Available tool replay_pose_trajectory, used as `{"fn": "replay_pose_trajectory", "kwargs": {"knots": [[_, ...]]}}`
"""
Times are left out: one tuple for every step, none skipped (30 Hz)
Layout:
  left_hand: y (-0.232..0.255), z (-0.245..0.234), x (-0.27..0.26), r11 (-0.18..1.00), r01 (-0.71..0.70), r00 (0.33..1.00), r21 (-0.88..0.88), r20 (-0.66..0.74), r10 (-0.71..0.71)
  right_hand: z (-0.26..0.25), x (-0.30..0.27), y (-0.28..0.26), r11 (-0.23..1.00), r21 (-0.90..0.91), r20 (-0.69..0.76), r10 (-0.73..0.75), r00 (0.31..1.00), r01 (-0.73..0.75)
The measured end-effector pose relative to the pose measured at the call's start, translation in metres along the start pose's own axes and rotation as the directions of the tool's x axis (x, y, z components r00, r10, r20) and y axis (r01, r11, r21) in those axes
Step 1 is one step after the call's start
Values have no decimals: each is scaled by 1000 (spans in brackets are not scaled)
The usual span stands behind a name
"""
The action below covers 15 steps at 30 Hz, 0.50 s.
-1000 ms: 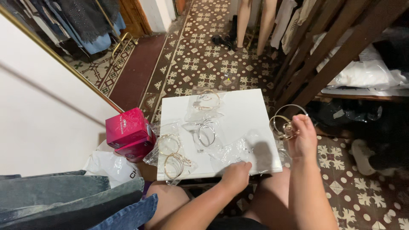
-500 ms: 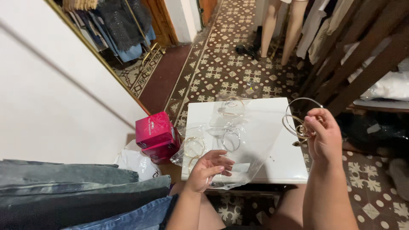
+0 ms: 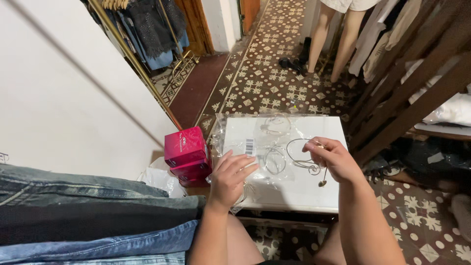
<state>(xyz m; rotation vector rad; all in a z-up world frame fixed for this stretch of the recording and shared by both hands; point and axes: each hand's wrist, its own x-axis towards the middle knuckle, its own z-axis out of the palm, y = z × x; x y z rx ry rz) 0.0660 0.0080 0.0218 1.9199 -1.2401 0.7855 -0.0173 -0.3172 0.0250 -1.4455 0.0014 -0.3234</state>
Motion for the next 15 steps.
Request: {"fn": "replay_pose_trajectory", "kwargs": {"knots": [[1,-3,0,1000,2,1000,-1,0,-2,5,-2,-2,1000,0,1,2,1000,-2],[1,-7,0,988,144,983,-51,121,-137,9,-4,-5,1000,2,-44,12,999,-12],[1,-10,0,954,287,934,-83,245,-259,13,-5,-7,1000,4,-89,22,996,-21],[2,-13,3,954,290,933,-82,246,-262,17,-7,-5,1000,4,-88,25,996,-24],[3,-16,5,870,392,889,-298,367,-275,21,-9,-4,999,15,-87,31,996,-30],[4,-19,9,727,491,840,-480,482,-250,25,-10,-2,999,26,-88,35,996,-33],[14,-14,13,727,492,840,-479,482,-251,33,-12,-8,999,26,-86,36,996,-34],[23,-8,18,762,510,836,-400,437,-331,41,-14,-13,999,-22,-67,27,997,-29],[33,-3,22,786,530,830,-317,384,-404,50,-17,-19,997,-70,-47,19,999,-23],[47,2,30,785,532,829,-316,383,-408,59,-20,-26,997,-70,-44,21,999,-24],[62,7,37,821,492,859,-288,314,-405,68,-22,-33,989,-145,-5,-3,1000,3],[76,12,46,855,452,886,-256,242,-396,77,-24,-40,975,-219,35,-27,999,34],[80,16,46,855,453,886,-254,239,-398,80,-26,-46,975,-219,39,-27,999,35],[84,21,46,834,470,881,-290,208,-424,82,-28,-52,956,-281,74,-61,995,80],[89,26,46,812,484,875,-327,177,-451,85,-29,-58,932,-340,110,-94,989,126]]}}
